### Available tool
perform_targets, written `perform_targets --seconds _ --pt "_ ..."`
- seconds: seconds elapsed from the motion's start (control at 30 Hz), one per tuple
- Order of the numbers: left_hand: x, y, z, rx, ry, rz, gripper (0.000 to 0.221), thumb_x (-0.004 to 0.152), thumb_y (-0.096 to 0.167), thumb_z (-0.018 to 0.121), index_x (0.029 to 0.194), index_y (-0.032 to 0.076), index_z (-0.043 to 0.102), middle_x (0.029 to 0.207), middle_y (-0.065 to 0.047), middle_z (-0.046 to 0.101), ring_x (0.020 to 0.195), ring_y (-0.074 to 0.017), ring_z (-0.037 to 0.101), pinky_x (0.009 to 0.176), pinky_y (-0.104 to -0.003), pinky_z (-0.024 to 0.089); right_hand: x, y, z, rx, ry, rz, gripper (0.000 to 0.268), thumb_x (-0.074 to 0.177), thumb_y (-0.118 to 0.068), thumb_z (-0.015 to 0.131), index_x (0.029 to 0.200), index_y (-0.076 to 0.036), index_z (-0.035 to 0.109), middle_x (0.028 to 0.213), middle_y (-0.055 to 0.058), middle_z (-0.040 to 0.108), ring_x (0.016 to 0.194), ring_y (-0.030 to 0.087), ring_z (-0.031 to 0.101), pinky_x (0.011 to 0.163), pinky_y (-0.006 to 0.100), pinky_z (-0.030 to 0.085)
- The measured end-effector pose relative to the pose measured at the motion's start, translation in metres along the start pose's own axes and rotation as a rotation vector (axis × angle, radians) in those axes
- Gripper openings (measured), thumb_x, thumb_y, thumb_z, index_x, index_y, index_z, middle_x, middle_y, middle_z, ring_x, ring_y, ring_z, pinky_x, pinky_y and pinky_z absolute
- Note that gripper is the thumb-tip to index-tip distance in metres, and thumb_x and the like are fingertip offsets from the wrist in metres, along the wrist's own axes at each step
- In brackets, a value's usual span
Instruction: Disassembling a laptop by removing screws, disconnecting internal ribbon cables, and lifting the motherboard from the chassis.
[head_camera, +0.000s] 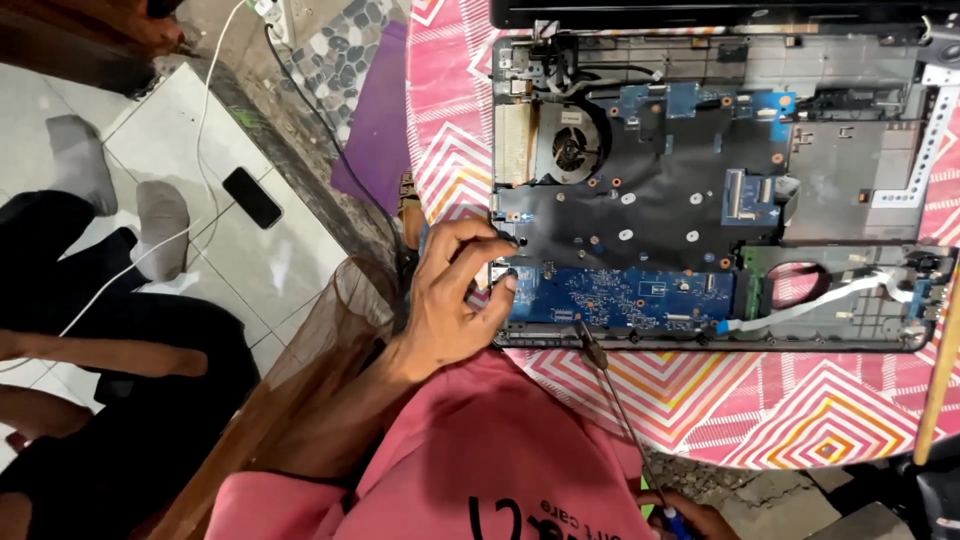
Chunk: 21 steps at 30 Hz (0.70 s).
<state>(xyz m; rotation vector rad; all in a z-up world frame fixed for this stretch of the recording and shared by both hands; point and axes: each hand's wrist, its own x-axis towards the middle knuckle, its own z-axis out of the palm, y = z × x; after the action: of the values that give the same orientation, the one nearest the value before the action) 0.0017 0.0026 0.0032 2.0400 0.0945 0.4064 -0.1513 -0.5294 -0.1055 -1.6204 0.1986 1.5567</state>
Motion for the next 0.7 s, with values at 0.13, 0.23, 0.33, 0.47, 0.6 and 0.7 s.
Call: perform_targets --seconds 0.13,0.23,0.33,0.47,0.6,0.7 --pt "0.014 -0.012 0.005 0.217 0.040 0.162 0.024 0.083 0.014 0.070 0.104 0.003 0.070 0.107 -0.009 0.060 0.097 -0.0230 0.050 0.092 -0.043 0.032 0.002 0.002 -0.001 0.033 -0.004 -0.037 0.043 0.081 0.001 0.074 0.124 -0.004 0.075 0.114 0.007 0.083 0.086 0.015 0.073 0.082 0.030 0.052" --pt "0.052 0.010 -0.002 0.214 -0.041 0.285 0.029 0.093 0.019 0.067 0.114 0.000 0.064 0.115 -0.012 0.059 0.102 -0.0274 0.055 0.093 -0.040 0.045 -0.005 -0.033 0.005 -0.014 0.007 -0.019 0.041 0.083 -0.019 0.074 0.123 -0.008 0.078 0.085 0.009 0.080 0.068 0.015 0.067 0.067 0.027 0.045" --pt "0.073 0.011 0.020 0.307 -0.164 0.313 0.051 0.096 0.035 0.071 0.132 0.001 0.058 0.119 -0.011 0.057 0.102 -0.0216 0.045 0.086 -0.034 0.039 0.002 -0.025 0.007 0.029 -0.016 -0.111 0.042 0.083 -0.015 0.076 0.123 -0.003 0.072 0.105 0.010 0.082 0.089 0.017 0.074 0.079 0.033 0.055" --pt "0.085 0.008 0.055 0.575 -0.125 0.354 0.055 0.098 0.050 0.064 0.134 0.009 0.054 0.092 -0.007 0.056 0.087 -0.0207 0.045 0.077 -0.035 0.034 0.005 -0.029 0.014 0.050 -0.006 -0.124 0.039 0.083 -0.008 0.078 0.122 0.000 0.074 0.111 0.009 0.077 0.084 0.015 0.071 0.078 0.030 0.054" --pt "0.090 0.012 0.063 0.528 -0.144 0.254 0.051 0.097 0.044 0.062 0.132 0.009 0.053 0.094 -0.008 0.056 0.086 -0.0219 0.045 0.078 -0.036 0.031 -0.001 -0.056 0.021 -0.016 0.042 -0.096 0.049 0.081 -0.029 0.078 0.122 -0.003 0.074 0.110 0.007 0.078 0.071 0.012 0.068 0.068 0.027 0.051" --pt "0.090 0.017 0.063 0.446 -0.122 0.224 0.050 0.097 0.037 0.064 0.133 0.005 0.051 0.095 -0.008 0.055 0.086 -0.0216 0.044 0.080 -0.036 0.030 -0.004 -0.076 0.026 -0.048 0.064 -0.028 0.048 0.081 -0.030 0.075 0.123 -0.006 0.075 0.111 0.005 0.082 0.060 0.009 0.061 0.061 0.023 0.047"
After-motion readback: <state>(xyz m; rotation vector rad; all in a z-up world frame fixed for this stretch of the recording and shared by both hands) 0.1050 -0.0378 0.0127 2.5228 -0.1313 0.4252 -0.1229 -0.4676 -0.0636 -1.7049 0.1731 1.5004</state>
